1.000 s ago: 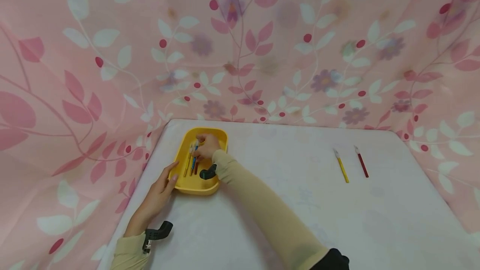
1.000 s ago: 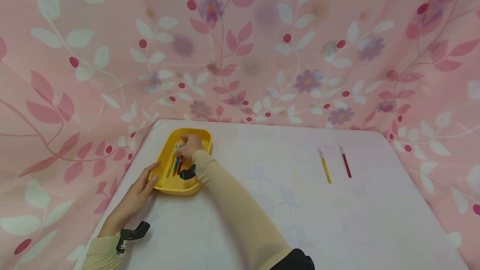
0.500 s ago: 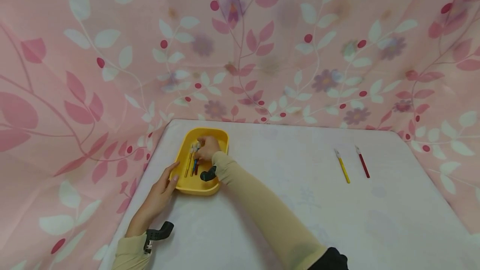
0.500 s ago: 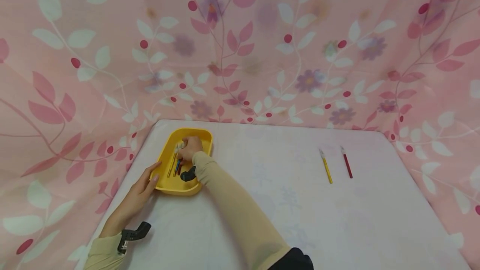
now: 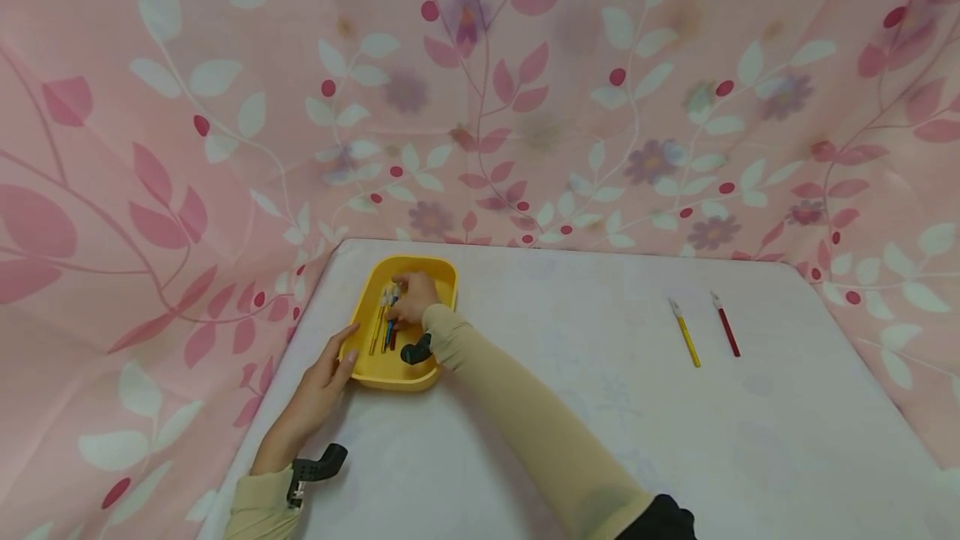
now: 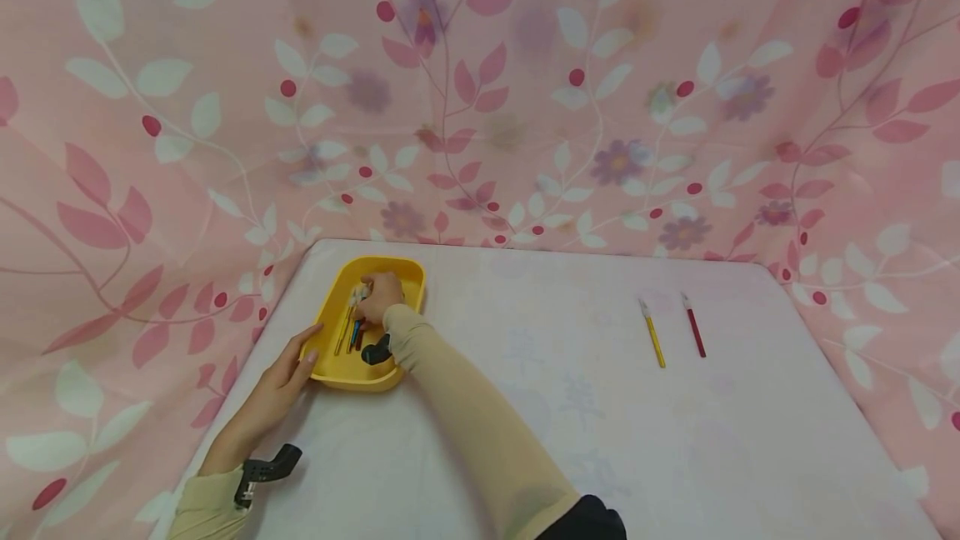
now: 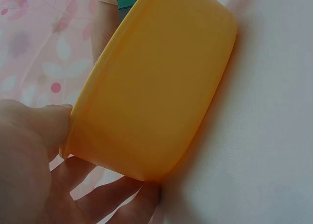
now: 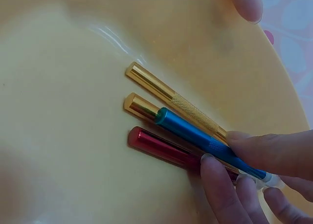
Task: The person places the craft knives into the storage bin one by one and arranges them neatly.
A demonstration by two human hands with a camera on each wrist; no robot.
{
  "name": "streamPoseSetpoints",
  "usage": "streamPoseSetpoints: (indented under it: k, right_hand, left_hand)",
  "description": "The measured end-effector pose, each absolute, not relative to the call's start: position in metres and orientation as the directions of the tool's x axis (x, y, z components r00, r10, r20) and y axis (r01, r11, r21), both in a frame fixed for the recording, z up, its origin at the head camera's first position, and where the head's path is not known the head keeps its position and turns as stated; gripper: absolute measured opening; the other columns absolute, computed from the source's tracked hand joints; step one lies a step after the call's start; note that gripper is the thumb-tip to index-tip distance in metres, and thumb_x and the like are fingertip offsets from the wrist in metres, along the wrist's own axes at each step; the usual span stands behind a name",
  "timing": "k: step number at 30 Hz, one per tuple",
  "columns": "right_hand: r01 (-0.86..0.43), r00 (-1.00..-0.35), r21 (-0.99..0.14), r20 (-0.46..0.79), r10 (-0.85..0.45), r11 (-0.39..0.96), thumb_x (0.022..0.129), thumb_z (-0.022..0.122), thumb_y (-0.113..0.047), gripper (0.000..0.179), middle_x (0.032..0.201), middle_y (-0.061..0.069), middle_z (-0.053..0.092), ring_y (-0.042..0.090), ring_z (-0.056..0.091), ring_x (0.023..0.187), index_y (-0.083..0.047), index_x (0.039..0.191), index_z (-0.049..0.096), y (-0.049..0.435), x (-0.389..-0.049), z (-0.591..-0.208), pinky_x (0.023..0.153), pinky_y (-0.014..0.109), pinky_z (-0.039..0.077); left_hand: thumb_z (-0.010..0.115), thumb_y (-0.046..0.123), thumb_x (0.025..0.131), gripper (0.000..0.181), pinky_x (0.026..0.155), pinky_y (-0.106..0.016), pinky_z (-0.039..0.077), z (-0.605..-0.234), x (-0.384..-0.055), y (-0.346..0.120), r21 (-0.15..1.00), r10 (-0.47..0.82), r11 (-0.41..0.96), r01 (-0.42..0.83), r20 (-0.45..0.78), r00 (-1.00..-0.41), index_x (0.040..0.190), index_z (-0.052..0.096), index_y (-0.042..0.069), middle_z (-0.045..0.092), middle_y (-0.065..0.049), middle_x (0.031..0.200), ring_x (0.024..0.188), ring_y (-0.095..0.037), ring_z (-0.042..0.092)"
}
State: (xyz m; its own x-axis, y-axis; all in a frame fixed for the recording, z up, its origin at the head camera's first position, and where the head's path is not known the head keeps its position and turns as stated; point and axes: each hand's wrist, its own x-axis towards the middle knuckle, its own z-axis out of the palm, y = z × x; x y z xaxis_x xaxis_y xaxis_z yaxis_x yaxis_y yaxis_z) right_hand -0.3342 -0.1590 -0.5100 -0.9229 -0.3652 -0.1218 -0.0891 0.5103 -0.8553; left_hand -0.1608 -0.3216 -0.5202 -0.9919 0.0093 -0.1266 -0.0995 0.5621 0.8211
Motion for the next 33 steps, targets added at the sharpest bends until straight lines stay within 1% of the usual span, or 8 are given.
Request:
streamPoseSetpoints:
  k: [6,8,12,14,17,21,29,33]
  right_hand:
    - [-0.066,-0.923,-0.861,-0.14,-0.359,0.505,0.074,0.094,0.004,0.075,0.133,0.017,0.063,0.025,0.071,0.1,-0.01,0.143,0.067,-0.16,-0.336,-0.512,0.059,0.027,0.063]
    - [-0.072,-0.923,-0.853,-0.139,-0.358,0.517,0.075,0.094,0.003,0.075,0.134,0.017,0.063,0.025,0.07,0.103,-0.01,0.144,0.067,-0.16,-0.337,-0.511,0.065,0.029,0.065]
    - [-0.117,-0.926,-0.815,-0.117,-0.358,0.568,0.077,0.095,-0.004,0.074,0.135,0.015,0.065,0.026,0.064,0.116,-0.013,0.145,0.066,-0.157,-0.337,-0.51,0.089,0.029,0.064]
    - [-0.128,-0.926,-0.81,-0.108,-0.361,0.572,0.078,0.095,-0.005,0.075,0.136,0.015,0.065,0.027,0.063,0.12,-0.015,0.146,0.065,-0.156,-0.337,-0.508,0.094,0.031,0.063]
    - [-0.099,-0.921,-0.859,-0.112,-0.373,0.503,0.082,0.09,0.0,0.072,0.141,0.017,0.063,0.029,0.073,0.104,-0.014,0.148,0.064,-0.152,-0.333,-0.5,0.084,0.036,0.066]
    - [-0.029,-0.899,-0.931,-0.135,-0.417,0.364,0.089,0.08,0.006,0.068,0.149,0.023,0.056,0.039,0.077,0.085,-0.01,0.152,0.058,-0.144,-0.324,-0.485,0.074,0.044,0.067]
    - [0.022,-0.846,-0.979,-0.127,-0.517,0.204,0.091,0.078,0.006,0.073,0.153,0.029,0.048,0.055,0.07,0.108,-0.003,0.157,0.049,-0.131,-0.317,-0.465,0.089,0.063,0.061]
    - [0.019,-0.831,-0.991,-0.088,-0.55,0.13,0.091,0.077,0.009,0.072,0.152,0.031,0.047,0.057,0.069,0.11,-0.004,0.156,0.05,-0.123,-0.316,-0.451,0.088,0.064,0.061]
  left_hand:
    - [0.042,0.037,0.116,0.058,0.125,-0.066,0.031,-0.521,-0.162,-0.321,0.819,0.011,0.569,-0.081,-0.106,-0.994,0.169,0.023,0.025,0.024,-0.018,0.176,0.153,-0.043,0.038]
    - [0.042,0.038,0.116,0.058,0.124,-0.066,0.031,-0.521,-0.162,-0.322,0.821,0.009,0.565,-0.082,-0.106,-0.994,0.169,0.023,0.026,0.024,-0.017,0.175,0.152,-0.043,0.039]
    - [0.042,0.038,0.116,0.058,0.124,-0.065,0.032,-0.52,-0.162,-0.321,0.824,0.011,0.561,-0.084,-0.109,-0.994,0.169,0.023,0.026,0.024,-0.017,0.175,0.152,-0.043,0.04]
    - [0.041,0.038,0.116,0.058,0.125,-0.065,0.031,-0.519,-0.162,-0.321,0.826,0.014,0.558,-0.084,-0.11,-0.994,0.169,0.023,0.026,0.024,-0.017,0.176,0.153,-0.043,0.038]
    - [0.041,0.037,0.116,0.057,0.125,-0.065,0.029,-0.516,-0.161,-0.32,0.823,0.015,0.561,-0.084,-0.112,-0.994,0.169,0.023,0.025,0.023,-0.018,0.176,0.155,-0.043,0.035]
    - [0.041,0.038,0.116,0.057,0.125,-0.066,0.029,-0.515,-0.161,-0.32,0.816,0.007,0.57,-0.092,-0.117,-0.993,0.169,0.023,0.026,0.023,-0.018,0.176,0.154,-0.043,0.036]
    - [0.042,0.038,0.116,0.058,0.124,-0.067,0.032,-0.517,-0.16,-0.321,0.804,-0.001,0.585,-0.102,-0.125,-0.992,0.169,0.023,0.027,0.025,-0.019,0.175,0.148,-0.044,0.043]
    - [0.042,0.038,0.116,0.058,0.124,-0.068,0.032,-0.517,-0.159,-0.321,0.806,-0.003,0.584,-0.099,-0.12,-0.993,0.169,0.023,0.026,0.025,-0.019,0.175,0.147,-0.043,0.044]
